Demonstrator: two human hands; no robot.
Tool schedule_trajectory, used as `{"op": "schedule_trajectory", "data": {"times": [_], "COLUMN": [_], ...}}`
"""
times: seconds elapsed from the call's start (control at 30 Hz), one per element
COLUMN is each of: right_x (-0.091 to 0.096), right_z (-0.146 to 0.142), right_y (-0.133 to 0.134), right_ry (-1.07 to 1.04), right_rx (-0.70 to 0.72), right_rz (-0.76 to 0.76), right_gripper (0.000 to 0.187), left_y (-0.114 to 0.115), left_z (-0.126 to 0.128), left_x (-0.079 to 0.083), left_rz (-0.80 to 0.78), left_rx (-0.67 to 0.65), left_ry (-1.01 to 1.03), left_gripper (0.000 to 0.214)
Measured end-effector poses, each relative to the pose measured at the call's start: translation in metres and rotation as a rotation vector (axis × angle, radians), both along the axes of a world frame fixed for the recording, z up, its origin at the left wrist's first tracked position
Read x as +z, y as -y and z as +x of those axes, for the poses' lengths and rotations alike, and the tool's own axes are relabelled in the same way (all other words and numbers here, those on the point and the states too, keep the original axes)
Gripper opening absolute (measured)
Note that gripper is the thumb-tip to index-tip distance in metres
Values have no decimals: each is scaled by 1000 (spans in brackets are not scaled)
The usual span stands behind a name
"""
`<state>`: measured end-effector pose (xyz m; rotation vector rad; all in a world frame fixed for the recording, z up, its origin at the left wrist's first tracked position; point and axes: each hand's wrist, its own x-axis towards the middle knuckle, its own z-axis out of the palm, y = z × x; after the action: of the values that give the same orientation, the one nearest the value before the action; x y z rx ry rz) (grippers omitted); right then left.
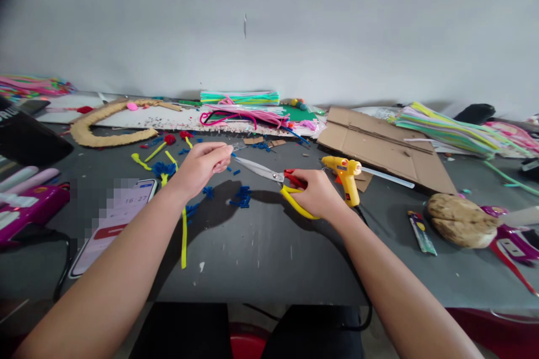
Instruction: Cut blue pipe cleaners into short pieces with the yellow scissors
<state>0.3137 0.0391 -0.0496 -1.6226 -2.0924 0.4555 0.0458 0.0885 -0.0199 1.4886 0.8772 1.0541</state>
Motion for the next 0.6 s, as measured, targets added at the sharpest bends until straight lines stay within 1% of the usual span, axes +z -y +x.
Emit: {"op": "schedule_trajectory", "data": {"times": [0.2, 0.6], "right_x": [-2, -2], "right_z": [1, 1], "right_y": [-1, -1], "right_ry": [34, 36], "right_rx": [-1, 2], "right_rz": [-16, -38], "right_gripper": [19, 18], "left_y": [0, -2], "left_z": [-1, -2], "left_x": [-1, -2], "left_rz": [19, 54], "left_rx": [-15, -34], "left_ry": [-60, -82], "left_gripper": [44, 43]}}
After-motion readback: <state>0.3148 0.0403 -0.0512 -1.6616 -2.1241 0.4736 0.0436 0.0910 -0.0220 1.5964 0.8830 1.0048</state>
